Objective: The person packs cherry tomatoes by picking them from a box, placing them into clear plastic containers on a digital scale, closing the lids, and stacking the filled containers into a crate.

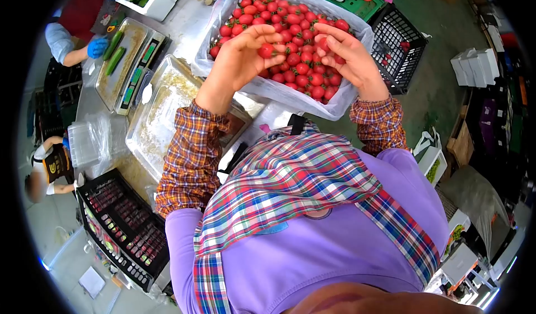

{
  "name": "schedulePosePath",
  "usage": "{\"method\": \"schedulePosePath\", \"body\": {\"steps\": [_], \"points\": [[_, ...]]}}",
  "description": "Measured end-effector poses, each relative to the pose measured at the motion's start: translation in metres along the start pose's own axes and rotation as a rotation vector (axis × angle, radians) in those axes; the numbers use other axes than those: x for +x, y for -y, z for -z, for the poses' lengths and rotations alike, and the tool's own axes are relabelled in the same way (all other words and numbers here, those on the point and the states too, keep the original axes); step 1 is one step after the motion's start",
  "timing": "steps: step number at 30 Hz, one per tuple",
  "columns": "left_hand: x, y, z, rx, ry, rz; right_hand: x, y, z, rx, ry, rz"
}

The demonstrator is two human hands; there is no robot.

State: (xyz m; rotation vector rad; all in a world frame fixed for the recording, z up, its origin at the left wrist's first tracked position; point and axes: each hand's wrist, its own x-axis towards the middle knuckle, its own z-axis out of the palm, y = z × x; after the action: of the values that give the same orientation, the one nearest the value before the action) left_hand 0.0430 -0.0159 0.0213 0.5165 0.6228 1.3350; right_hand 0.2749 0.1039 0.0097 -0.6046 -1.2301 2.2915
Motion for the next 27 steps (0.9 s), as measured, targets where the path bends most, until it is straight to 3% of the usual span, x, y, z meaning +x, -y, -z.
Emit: {"method": "schedulePosePath", "body": {"steps": [1, 5, 6, 8, 9, 15, 18, 21, 22, 24, 27], "points": [[0.004, 0.004, 0.002, 0.224, -0.111, -0.04, -0.003, 0.001, 0.002, 0.002, 0.004, 0.014], [0.016, 0.026, -0.034, 1.421, -0.137, -0.203, -0.006, 0.007, 0.001, -0.03, -0.047, 0.043], [0.022, 0.044, -0.013, 1.805, -0.012, -0.446, -0.007, 0.009, 0.001, -0.05, -0.066, 0.049], [0.017, 0.065, -0.023, 2.054, -0.13, -0.481, -0.007, 0.003, 0.01, -0.05, -0.039, 0.102], [0.019, 0.067, -0.026, 2.068, -0.111, -0.385, -0.006, 0.002, 0.013, -0.051, -0.027, 0.126], [0.018, 0.058, -0.021, 1.886, -0.139, -0.457, -0.009, 0.004, 0.02, -0.213, -0.059, 0.087], [0.013, 0.035, -0.032, 1.397, -0.318, -0.189, -0.01, 0.003, 0.009, -0.716, -0.144, 0.196], [0.016, 0.04, -0.02, 1.731, -0.129, -0.412, -0.003, -0.011, 0.015, -1.352, -0.01, 0.436], [0.017, 0.045, -0.02, 1.874, -0.062, -0.521, -0.004, -0.015, 0.013, -1.453, 0.003, 0.362], [0.013, 0.066, -0.029, 2.07, -0.133, -0.399, -0.007, -0.022, 0.003, -1.635, -0.042, 0.358], [0.017, 0.072, -0.035, 2.133, -0.124, -0.375, -0.006, -0.017, -0.001, -1.699, -0.067, 0.29]]}}
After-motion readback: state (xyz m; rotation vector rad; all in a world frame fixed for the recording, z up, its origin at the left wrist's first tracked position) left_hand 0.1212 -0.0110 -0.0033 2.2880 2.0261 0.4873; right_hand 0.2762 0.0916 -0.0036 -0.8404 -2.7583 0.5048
